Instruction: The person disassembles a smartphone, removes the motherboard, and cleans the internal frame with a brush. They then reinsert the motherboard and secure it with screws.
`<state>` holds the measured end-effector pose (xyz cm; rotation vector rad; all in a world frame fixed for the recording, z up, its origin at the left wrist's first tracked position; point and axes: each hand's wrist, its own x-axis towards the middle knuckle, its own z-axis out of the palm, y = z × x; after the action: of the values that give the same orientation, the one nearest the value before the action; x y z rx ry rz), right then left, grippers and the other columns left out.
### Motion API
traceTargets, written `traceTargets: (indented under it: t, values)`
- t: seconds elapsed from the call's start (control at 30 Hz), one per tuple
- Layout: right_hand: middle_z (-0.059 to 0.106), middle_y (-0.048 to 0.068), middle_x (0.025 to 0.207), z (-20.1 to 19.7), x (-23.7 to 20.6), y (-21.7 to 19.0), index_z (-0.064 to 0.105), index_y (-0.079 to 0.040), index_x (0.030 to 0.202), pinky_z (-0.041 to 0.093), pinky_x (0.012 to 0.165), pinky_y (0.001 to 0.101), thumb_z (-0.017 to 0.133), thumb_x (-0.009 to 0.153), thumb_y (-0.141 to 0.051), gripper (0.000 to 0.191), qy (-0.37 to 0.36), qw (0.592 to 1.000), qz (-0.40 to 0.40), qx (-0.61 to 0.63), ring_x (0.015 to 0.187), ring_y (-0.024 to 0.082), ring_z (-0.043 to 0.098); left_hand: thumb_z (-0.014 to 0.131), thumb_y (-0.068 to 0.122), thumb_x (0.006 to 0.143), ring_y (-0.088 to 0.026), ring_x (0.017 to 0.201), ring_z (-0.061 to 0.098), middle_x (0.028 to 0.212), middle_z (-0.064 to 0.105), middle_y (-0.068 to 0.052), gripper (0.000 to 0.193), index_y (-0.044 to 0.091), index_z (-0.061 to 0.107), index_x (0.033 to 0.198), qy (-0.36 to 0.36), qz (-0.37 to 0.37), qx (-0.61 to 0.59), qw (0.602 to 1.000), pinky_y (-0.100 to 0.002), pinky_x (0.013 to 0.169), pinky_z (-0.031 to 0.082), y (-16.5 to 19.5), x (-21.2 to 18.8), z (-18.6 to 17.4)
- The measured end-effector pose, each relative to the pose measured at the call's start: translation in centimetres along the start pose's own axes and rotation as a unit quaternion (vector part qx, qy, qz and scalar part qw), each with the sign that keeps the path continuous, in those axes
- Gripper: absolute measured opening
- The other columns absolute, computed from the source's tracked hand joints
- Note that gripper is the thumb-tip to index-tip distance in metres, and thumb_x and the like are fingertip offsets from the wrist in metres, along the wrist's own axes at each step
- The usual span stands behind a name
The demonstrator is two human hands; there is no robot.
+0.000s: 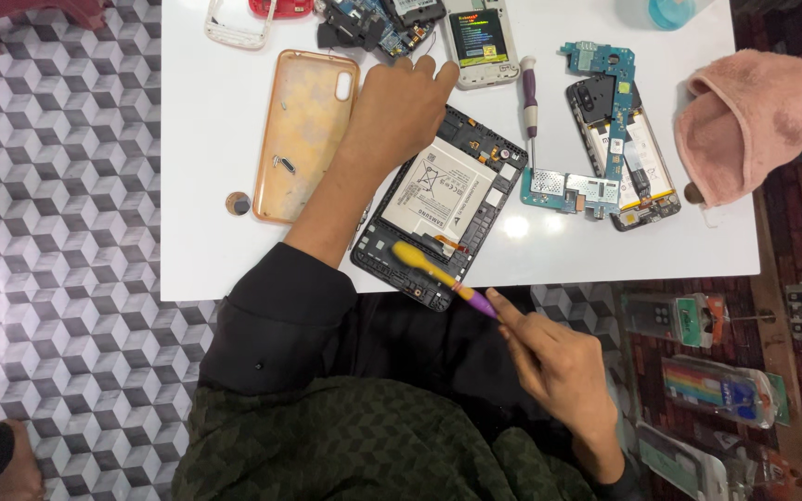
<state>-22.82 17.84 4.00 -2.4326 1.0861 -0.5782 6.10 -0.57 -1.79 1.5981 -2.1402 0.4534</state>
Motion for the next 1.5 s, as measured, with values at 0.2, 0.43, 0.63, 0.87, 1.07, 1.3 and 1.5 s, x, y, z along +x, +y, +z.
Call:
traceTargets:
  t: [0.2,0.43,0.63,0.87,1.07,1.3,1.5]
  values:
    - [0.056,0.008,0.063,-0.6,0.3,0.2,0.069,-0.015,0.131,0.044,0.048,0.0398,0.072,0.087,-0.007,0.045,-0.028,0.999,0.006,-0.031,0.048,0.024,0.055,0.072,0.015,0.082,-0.026,0.08,0.07,0.086,0.068,-0.006,0.019,0.011,0.064,0.098,-0.001,-0.007,0.005,1.0,-0.04,0.058,0.053,0.0,0.2,0.5]
    - [0.054,0.009,0.064,0.2,0.1,0.3,0.067,-0.011,0.133,0.045,0.048,0.0396,0.071,0.087,-0.008,0.046,-0.053,0.998,-0.038,-0.003,0.051,0.024,0.058,0.071,0.019,0.081,-0.025,0.075,0.07,0.085,0.069,-0.008,0.011,0.01,0.068,0.086,-0.029,-0.019,0.018,0.999,-0.039,0.06,0.053,0.0,0.5,1.3]
    - [0.061,0.009,0.067,0.4,-0.1,0.7,0.067,-0.012,0.132,0.047,0.049,0.0385,0.071,0.087,-0.007,0.046,-0.03,0.999,-0.023,-0.016,0.052,0.024,0.059,0.072,0.029,0.085,-0.026,0.073,0.07,0.083,0.068,-0.011,0.021,0.008,0.07,0.08,-0.039,-0.019,0.021,0.999,-0.04,0.059,0.053,0.0,0.4,0.8]
    - [0.063,0.009,0.075,1.6,-0.8,0.6,0.066,-0.014,0.133,0.05,0.051,0.0359,0.069,0.09,-0.008,0.044,-0.003,1.0,-0.004,0.01,0.056,0.022,0.062,0.073,0.032,0.086,-0.028,0.073,0.07,0.084,0.068,-0.013,0.027,0.006,0.072,0.078,-0.059,-0.031,-0.016,0.998,-0.042,0.061,0.053,-0.1,0.5,-0.1]
    - [0.059,0.007,0.066,1.1,-0.6,0.6,0.067,-0.013,0.133,0.046,0.048,0.0384,0.071,0.088,-0.01,0.045,0.003,0.999,-0.032,-0.034,0.051,0.021,0.058,0.074,0.035,0.083,-0.028,0.073,0.071,0.084,0.069,-0.012,0.028,0.007,0.072,0.079,-0.034,-0.029,-0.006,0.999,-0.042,0.059,0.053,-0.3,0.4,0.6]
    - [0.055,0.007,0.059,1.2,-0.1,0.1,0.07,-0.012,0.13,0.043,0.045,0.0389,0.073,0.088,-0.01,0.042,0.006,0.999,-0.012,-0.039,0.044,0.021,0.054,0.073,0.024,0.085,-0.025,0.071,0.07,0.084,0.068,-0.01,0.015,0.01,0.072,0.079,-0.013,-0.008,0.023,1.0,-0.039,0.058,0.053,-0.8,0.3,2.2]
    - [0.059,0.007,0.061,0.9,-0.3,0.4,0.072,-0.013,0.127,0.045,0.046,0.037,0.071,0.089,-0.009,0.038,0.003,1.0,0.013,-0.025,0.045,0.02,0.055,0.071,0.023,0.088,-0.025,0.069,0.071,0.083,0.069,-0.01,0.019,0.011,0.073,0.074,0.0,-0.028,0.028,0.999,-0.038,0.055,0.054,-0.5,0.4,3.5]
